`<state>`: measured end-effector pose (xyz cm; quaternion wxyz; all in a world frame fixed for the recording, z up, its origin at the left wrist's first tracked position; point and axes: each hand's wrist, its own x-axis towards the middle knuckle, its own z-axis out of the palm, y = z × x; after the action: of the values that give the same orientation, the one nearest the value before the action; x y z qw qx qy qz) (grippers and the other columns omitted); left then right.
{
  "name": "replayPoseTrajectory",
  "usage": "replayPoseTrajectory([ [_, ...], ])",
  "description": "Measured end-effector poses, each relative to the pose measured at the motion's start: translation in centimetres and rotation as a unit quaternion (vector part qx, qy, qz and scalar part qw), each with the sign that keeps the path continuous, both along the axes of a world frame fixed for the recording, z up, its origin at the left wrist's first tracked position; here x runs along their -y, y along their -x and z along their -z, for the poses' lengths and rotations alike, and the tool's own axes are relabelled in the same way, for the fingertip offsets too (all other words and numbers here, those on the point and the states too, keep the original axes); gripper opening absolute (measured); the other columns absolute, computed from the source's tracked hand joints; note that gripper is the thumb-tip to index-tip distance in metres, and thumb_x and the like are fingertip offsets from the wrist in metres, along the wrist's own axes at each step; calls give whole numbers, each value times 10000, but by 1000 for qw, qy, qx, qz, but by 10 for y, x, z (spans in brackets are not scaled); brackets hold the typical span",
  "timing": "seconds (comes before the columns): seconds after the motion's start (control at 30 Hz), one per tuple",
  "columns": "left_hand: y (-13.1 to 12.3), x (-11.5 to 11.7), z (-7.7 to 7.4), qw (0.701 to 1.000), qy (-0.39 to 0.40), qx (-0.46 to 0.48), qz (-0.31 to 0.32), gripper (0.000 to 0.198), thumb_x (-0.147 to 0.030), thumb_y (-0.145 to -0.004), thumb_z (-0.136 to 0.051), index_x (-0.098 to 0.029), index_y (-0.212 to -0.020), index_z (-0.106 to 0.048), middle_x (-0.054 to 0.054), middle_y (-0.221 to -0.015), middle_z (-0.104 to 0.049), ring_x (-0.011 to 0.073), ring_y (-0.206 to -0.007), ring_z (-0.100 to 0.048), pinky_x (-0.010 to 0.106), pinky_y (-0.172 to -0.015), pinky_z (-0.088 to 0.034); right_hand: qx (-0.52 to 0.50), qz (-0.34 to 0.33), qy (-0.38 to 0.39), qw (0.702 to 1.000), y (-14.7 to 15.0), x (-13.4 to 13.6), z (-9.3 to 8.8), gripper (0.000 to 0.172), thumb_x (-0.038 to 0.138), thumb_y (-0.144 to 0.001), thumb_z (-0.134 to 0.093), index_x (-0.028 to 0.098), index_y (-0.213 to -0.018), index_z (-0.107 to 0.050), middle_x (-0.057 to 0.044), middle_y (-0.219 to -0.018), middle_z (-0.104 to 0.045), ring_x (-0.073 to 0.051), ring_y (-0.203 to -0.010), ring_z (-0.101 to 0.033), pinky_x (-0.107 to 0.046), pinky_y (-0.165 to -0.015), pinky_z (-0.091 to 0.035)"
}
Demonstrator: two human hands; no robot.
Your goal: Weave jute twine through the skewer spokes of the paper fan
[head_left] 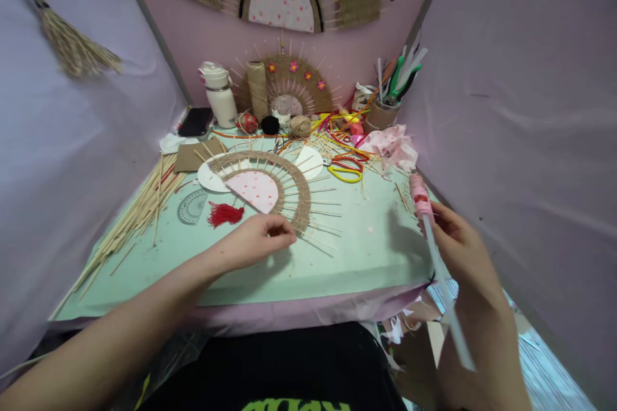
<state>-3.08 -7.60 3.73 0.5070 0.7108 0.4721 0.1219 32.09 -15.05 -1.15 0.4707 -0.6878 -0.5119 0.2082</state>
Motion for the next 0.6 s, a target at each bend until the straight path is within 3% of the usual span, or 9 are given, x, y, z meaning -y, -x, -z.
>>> replayPoseTrajectory([
  [0.07, -12, -12, 5, 990, -137, -31, -15, 110, -270, -773, -610, -181, -763, -673, 13, -721, -648, 143, -672, -562, 246, -616, -401, -61, 7, 19, 998, 12, 6, -1, 443, 526, -839, -572, 232, -1164, -640, -68, -990, -694, -208, -822, -641, -317, -715, -528],
  [0.17, -32, -25, 22, 963, -262, -68, 9, 90, -246, -765, -607, -180, -708, -630, 24, -722, -607, 168, -708, -535, 279, -649, -381, -98, -28, 37, 994, 32, 14, 1, 425, 544, -832, -573, 224, -1095, -673, -71, -988, -696, -217, -836, -636, -319, -728, -529],
  [0.37, -39, -20, 55, 944, -317, -85, 34, 174, -301, -777, -642, -191, -725, -518, 15, -721, -536, 177, -697, -487, 293, -624, -343, -96, -90, 86, 988, 57, 25, 7, 434, 540, -868, -524, 242, -1160, -641, -55, -960, -690, -207, -824, -617, -296, -717, -513],
  [0.6, -34, -16, 63, 932, -350, -86, 30, 132, -244, -830, -564, -195, -726, -500, 27, -753, -532, 184, -742, -497, 297, -666, -367, -112, -148, 92, 978, 71, 21, 6, 480, 564, -854, -530, 234, -1189, -625, -53, -1000, -696, -206, -843, -625, -274, -721, -506],
])
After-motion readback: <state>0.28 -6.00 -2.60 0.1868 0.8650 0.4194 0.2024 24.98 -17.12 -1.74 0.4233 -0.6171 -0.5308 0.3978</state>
